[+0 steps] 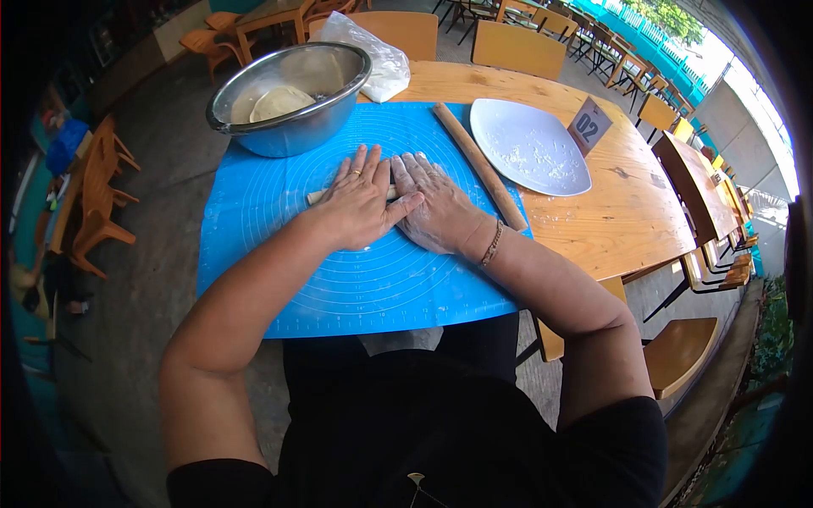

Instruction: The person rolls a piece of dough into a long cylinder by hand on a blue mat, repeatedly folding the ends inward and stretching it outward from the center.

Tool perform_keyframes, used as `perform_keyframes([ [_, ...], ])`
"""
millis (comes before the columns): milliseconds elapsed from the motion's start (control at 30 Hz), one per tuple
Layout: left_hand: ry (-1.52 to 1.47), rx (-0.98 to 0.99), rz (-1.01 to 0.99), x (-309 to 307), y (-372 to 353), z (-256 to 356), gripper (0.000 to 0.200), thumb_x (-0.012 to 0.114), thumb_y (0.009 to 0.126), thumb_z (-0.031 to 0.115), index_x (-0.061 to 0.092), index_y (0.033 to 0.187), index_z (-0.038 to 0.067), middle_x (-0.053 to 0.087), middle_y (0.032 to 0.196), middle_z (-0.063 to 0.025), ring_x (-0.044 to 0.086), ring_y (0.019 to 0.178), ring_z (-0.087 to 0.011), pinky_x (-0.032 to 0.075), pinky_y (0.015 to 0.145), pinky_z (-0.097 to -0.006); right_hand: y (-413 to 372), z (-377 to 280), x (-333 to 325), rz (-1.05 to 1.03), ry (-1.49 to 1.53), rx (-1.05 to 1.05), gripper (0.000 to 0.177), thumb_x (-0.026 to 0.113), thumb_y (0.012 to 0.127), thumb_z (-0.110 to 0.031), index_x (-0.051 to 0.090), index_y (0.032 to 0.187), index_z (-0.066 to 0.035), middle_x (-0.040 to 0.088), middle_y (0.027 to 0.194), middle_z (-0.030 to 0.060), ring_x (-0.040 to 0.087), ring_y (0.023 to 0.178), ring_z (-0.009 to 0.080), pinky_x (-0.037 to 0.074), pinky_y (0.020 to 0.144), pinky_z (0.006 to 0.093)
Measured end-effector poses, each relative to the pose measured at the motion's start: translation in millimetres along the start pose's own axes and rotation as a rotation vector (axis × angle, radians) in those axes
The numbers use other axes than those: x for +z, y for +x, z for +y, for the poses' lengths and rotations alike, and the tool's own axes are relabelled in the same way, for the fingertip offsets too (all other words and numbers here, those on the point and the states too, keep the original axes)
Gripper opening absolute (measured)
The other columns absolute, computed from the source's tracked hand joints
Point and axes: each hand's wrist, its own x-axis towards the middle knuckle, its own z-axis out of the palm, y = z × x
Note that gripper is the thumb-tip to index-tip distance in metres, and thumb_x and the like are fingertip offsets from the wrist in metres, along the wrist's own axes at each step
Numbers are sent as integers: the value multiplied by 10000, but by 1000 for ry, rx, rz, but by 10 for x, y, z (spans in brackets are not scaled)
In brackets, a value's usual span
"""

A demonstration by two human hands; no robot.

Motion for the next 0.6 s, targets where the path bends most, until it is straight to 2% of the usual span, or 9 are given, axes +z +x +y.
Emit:
perform_keyframes([
  [100,-29,26,-13,1,-156,31,992,297,992,708,165,1552,-101,106,1621,-338,13,1532,-458,40,1246,-532,-194,-68,-18,71,-26,-87,696,481,986,-360,361,1459,137,358,1511,369,338,1436,495,282,1188,558],
  [267,53,142,1,147,-656,190,1063,337,961,742,172,1532,-140,111,1622,-336,33,1534,-453,36,1246,-522,-659,-399,-281,74,3,-122,726,515,970,-369,362,1447,156,346,1514,374,340,1433,499,269,1191,560],
  [367,67,160,49,192,-595,145,1045,341,968,730,191,1530,-138,134,1619,-332,59,1535,-442,48,1250,-505,-614,-358,-207,61,8,-130,734,494,978,-380,346,1457,157,329,1526,373,319,1441,505,257,1196,556],
  [433,14,130,87,140,-411,57,1016,328,981,713,198,1531,-132,155,1617,-326,70,1536,-435,68,1252,-494,-442,-221,-88,114,7,-64,754,463,993,-418,328,1470,149,319,1534,368,303,1447,508,249,1199,557],
  [500,64,115,106,84,-261,11,966,322,1002,679,215,1533,-120,170,1620,-311,77,1538,-421,83,1253,-491,-243,-119,-62,76,-4,-17,751,438,1003,-437,316,1491,121,304,1549,355,298,1454,496,247,1202,549],
  [567,31,20,86,60,-147,-28,932,296,1015,660,228,1536,-110,171,1627,-295,80,1541,-409,82,1254,-489,-94,-45,-74,-72,73,110,739,431,1007,-440,311,1508,89,293,1562,345,287,1464,484,243,1206,542],
  [600,31,22,87,36,-163,-19,932,296,1015,660,228,1536,-110,171,1627,-295,80,1541,-409,82,1254,-489,-80,-27,-91,-31,77,108,690,512,984,-382,373,1482,74,364,1523,341,356,1428,476,286,1195,514],
])
